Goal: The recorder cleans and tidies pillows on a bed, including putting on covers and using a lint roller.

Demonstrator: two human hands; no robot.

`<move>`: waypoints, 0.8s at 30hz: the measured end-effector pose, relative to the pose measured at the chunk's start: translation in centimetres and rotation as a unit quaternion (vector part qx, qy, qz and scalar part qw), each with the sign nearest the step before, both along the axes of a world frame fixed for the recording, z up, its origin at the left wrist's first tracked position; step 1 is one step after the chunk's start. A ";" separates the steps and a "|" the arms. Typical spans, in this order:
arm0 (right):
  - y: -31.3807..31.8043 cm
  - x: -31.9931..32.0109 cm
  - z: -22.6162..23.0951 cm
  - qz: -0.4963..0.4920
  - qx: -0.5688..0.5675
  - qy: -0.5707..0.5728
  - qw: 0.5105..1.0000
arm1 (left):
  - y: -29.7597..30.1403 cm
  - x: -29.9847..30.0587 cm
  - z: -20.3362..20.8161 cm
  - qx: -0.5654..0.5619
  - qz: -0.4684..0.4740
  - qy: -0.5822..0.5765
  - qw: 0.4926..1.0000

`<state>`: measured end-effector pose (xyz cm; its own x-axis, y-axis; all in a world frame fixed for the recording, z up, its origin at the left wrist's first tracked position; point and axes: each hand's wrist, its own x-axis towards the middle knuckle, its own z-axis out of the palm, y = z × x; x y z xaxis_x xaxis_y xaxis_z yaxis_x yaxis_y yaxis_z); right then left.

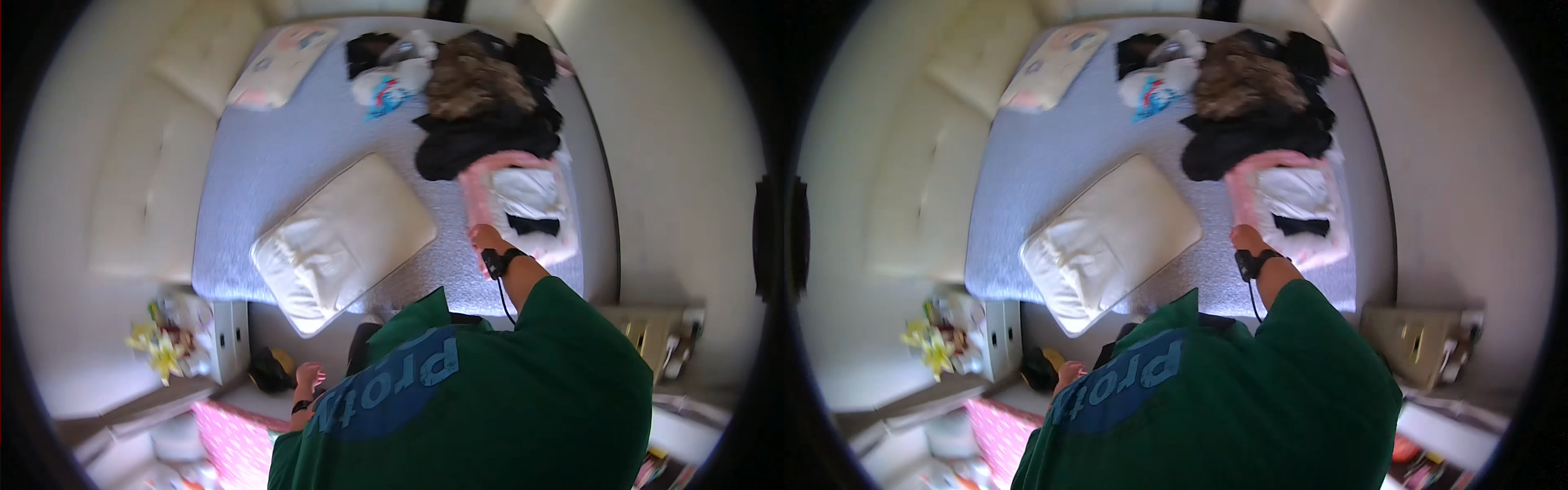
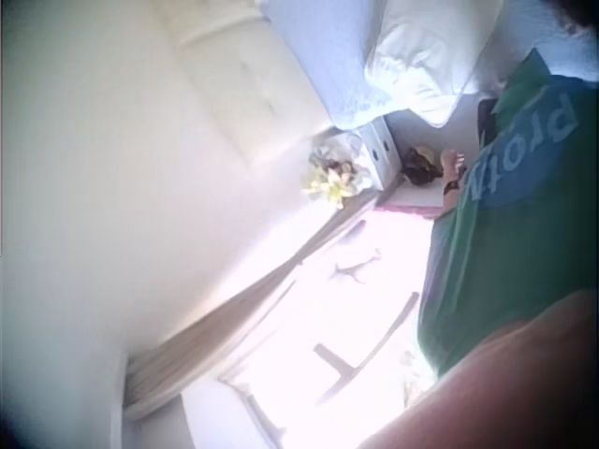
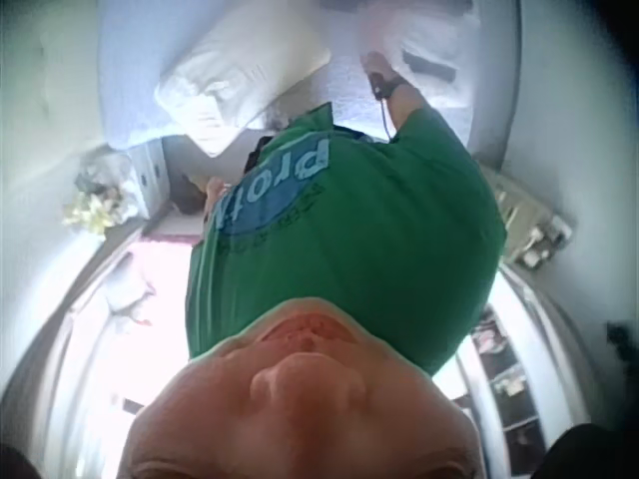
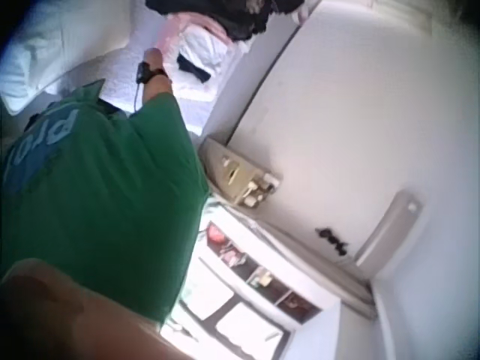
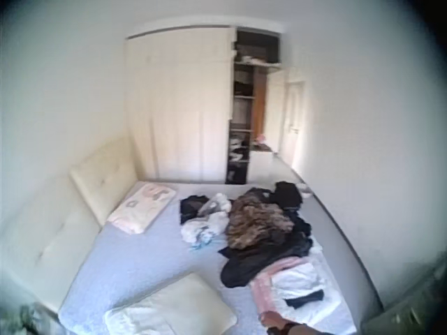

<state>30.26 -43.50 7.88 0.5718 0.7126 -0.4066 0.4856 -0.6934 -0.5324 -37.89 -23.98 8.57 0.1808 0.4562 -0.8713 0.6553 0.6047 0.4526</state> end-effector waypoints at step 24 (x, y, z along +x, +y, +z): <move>-49.4 -60.0 -8.8 -0.526 -0.096 0.264 0.802 | 2.3 29.3 -1.5 0.116 -0.888 -0.092 0.434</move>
<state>-29.71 -92.85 -0.90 0.5279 -0.1568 -0.8347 -0.6813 -0.6650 -0.3060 -8.56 -21.66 7.05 0.4841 -0.4748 -0.7350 -0.0661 -0.8574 0.5103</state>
